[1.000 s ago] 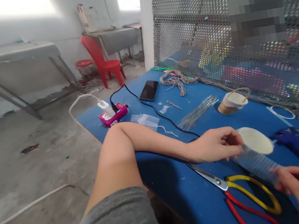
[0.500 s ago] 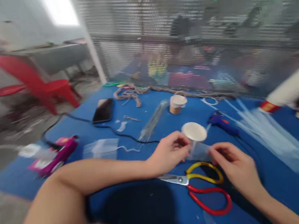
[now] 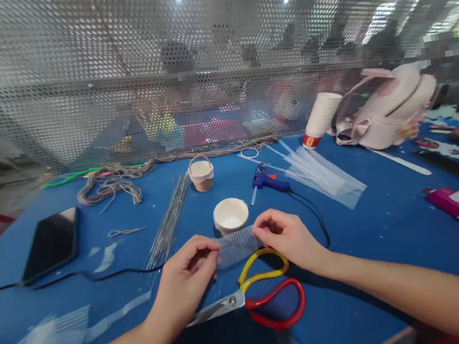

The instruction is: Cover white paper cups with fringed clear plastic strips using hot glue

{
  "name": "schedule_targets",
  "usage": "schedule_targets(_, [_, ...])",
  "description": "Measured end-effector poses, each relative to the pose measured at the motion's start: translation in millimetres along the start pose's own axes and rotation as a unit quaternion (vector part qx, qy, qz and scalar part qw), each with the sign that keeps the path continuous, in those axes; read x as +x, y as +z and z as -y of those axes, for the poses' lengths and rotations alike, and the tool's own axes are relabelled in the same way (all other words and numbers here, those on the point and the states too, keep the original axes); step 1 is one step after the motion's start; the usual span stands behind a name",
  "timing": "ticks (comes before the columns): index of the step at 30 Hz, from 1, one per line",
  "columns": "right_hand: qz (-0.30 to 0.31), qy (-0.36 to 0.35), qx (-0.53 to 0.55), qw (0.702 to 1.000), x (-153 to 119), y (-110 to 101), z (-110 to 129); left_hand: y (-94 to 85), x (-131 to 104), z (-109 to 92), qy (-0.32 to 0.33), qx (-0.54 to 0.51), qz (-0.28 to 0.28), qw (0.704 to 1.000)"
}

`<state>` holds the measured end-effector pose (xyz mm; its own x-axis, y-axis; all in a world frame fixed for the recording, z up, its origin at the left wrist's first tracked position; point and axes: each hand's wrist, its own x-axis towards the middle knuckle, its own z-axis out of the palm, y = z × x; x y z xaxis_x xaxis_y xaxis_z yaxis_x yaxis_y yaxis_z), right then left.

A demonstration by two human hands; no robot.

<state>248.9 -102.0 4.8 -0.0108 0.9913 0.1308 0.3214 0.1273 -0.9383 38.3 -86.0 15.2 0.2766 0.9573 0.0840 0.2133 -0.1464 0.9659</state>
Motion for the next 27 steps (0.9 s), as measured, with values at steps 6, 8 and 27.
schedule_targets(6, [0.007,0.002,-0.004,1.0,-3.9,-5.6,-1.3,2.4,7.5,-1.9,0.007,0.032,-0.019,0.999])
schedule_targets(8, [0.003,-0.003,-0.011,1.0,-4.1,-8.4,-1.9,5.6,7.6,-3.3,0.001,0.025,-0.011,1.0])
schedule_targets(27, [0.059,-0.046,0.068,0.995,28.2,-31.2,-9.6,30.2,13.2,-35.0,-0.06,0.111,-0.102,0.987])
